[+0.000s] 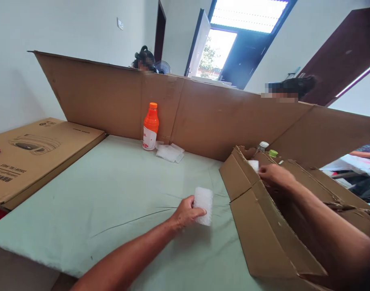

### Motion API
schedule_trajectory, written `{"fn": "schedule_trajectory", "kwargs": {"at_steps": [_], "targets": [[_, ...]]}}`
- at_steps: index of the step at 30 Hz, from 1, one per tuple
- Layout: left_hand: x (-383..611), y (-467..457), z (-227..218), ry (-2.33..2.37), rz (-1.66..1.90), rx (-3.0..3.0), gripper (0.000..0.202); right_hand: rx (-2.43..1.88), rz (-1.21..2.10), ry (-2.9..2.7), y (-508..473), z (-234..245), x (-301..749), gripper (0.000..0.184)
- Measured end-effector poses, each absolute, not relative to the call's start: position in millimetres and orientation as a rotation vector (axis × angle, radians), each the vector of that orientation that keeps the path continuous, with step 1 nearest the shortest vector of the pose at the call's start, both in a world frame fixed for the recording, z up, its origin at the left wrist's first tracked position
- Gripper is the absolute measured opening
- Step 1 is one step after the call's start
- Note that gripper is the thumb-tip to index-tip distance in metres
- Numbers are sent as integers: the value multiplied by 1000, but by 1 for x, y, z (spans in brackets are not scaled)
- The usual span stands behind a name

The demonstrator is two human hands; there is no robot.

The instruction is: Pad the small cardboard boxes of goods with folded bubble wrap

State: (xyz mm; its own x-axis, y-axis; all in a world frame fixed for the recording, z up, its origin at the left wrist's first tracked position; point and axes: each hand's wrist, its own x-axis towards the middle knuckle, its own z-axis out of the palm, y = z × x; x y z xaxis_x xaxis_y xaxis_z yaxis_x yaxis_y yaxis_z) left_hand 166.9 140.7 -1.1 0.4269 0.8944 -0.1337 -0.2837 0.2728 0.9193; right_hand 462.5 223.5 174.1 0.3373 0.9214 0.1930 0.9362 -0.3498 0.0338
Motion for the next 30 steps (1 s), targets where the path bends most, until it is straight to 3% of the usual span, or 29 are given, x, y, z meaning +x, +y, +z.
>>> {"fn": "schedule_trajectory", "kwargs": {"at_steps": [4,8,12,15,20,26,30], "targets": [[113,192,10,874,1033,1036,24,-2446,-302,-1568,219,225,459,13],[64,250,6,1022,1154,1017,17,-2021,29,-1597,224,242,409,13],[42,292,-9,1093,1254,963,27,-1808,508,-1748,254,200,328,8],[36,310,-26,1081,1348,889,39,-1800,676,-1767,288,145,279,7],[33,322,-51,952,1422,802,73,-1829,724,-1700,353,81,242,9],[31,323,-54,864,1434,777,81,-1805,622,-1666,375,59,232,11],[31,319,-49,836,1425,784,80,-1684,809,-1795,341,36,211,25]]}}
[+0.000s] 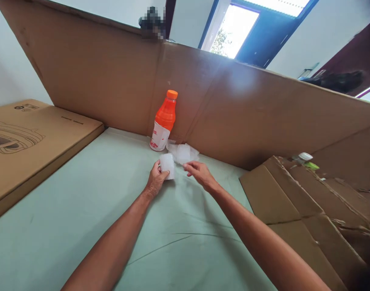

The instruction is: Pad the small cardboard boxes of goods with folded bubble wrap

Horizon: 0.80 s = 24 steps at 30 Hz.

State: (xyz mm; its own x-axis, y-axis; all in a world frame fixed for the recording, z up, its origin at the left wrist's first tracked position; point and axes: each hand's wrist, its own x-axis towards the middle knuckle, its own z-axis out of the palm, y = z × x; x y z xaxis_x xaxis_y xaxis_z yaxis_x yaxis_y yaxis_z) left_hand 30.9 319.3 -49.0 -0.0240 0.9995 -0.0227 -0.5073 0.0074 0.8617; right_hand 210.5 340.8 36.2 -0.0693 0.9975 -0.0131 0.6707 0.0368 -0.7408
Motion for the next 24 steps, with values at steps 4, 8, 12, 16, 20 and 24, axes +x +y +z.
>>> {"fn": "schedule_trajectory", "kwargs": {"at_steps": [4,8,12,16,20,24], "targets": [[30,314,-43,800,1409,798,78,-1603,920,-1827,327,22,186,17],[29,315,-44,794,1420,752,80,-1594,860,-1751,353,37,180,10],[27,319,-49,810,1441,693,77,-1648,747,-1670,395,58,179,12],[27,320,-50,824,1436,686,75,-1721,700,-1645,414,69,179,18],[26,320,-47,852,1424,701,69,-1701,699,-1683,382,83,188,12],[23,315,-42,899,1399,741,62,-1688,757,-1729,308,111,218,8]]}}
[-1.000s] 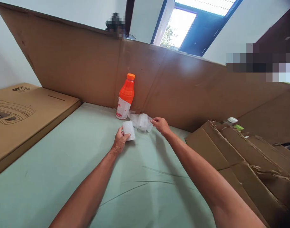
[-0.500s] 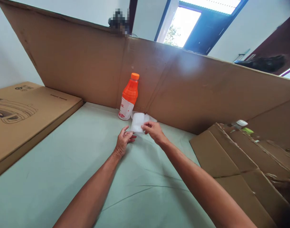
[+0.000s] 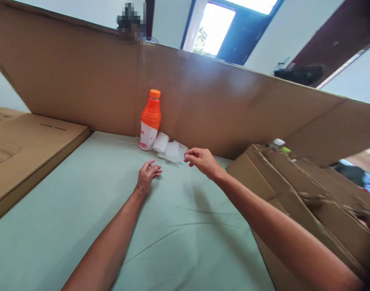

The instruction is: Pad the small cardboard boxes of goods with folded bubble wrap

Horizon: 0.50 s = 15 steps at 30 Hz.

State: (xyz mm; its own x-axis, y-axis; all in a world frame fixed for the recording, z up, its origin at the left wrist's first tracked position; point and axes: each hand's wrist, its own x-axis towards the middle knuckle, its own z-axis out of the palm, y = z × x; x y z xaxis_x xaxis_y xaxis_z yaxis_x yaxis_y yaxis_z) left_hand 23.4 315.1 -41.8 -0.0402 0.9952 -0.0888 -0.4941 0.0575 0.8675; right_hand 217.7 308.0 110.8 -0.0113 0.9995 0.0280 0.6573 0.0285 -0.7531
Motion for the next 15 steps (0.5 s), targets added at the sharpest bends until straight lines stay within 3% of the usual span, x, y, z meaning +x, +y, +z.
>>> {"fn": "schedule_trajectory", "kwargs": {"at_steps": [4,9,15], "targets": [[21,304,-35,947,1348,818,57,-1662,629,-1752,221,158,271,13],[23,298,-34,1007,1279,976,51,-1833,187,-1439,125,219,383,16],[22,293,-44,1202,1200,1194,43,-2247,43,-992,21,229,523,16]]}}
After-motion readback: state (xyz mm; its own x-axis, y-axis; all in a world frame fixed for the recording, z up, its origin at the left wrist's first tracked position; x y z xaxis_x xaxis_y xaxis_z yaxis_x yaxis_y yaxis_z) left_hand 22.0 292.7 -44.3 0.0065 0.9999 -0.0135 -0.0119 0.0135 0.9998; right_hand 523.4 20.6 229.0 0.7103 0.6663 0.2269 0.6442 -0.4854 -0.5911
